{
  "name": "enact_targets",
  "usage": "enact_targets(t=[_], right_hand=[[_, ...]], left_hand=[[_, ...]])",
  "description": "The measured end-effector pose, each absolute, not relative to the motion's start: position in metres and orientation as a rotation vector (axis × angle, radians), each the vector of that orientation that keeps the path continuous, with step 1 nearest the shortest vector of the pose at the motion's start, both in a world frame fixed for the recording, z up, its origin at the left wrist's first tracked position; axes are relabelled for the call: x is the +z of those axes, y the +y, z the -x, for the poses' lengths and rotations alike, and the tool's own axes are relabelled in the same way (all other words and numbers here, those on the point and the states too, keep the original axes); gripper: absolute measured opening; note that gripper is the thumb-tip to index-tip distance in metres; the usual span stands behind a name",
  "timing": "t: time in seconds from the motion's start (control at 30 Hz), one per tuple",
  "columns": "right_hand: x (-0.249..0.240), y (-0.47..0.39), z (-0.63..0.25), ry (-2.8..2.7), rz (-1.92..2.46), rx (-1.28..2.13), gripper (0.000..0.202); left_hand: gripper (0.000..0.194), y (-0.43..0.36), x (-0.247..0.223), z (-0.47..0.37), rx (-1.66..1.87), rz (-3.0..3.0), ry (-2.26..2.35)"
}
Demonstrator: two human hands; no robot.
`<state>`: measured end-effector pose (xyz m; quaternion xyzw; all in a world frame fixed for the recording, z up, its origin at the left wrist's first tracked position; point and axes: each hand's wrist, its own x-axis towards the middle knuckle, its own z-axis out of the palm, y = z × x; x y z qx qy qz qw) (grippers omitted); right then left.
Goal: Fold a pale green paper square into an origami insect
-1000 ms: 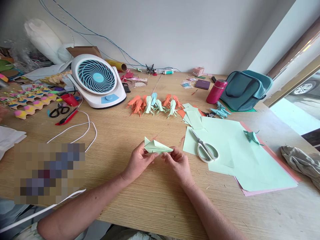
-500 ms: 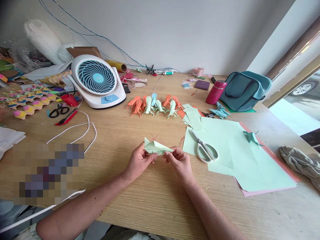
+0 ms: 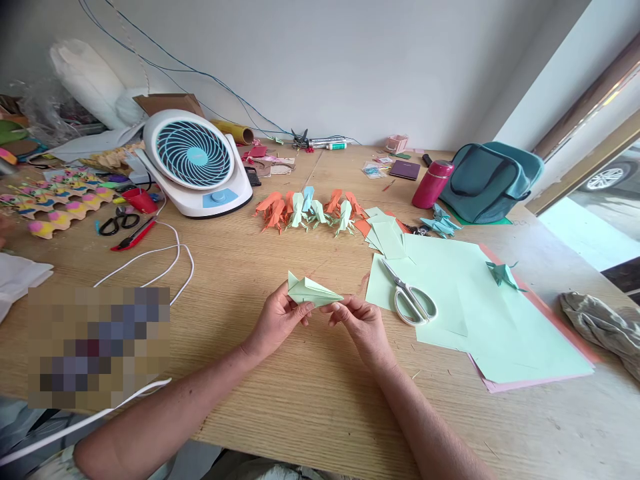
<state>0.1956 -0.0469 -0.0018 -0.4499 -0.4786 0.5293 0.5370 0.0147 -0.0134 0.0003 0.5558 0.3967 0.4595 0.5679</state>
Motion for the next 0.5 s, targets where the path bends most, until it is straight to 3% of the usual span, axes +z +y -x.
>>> enact_targets(t=[0.37,0.5], right_hand=[[-0.0037,-0.0445,-0.1996,-1.104,1.094,1.257,0.025],[-0.0037,-0.0452,-0.1957,-1.01,1.086,1.283,0.027]], left_hand=[[0.054,-0.013,-0.0011,-0.0142,1.07,-1.341,0.926],[0.045,-0.0153,-0.0002,-0.0152,1.092,-1.348,0.94]])
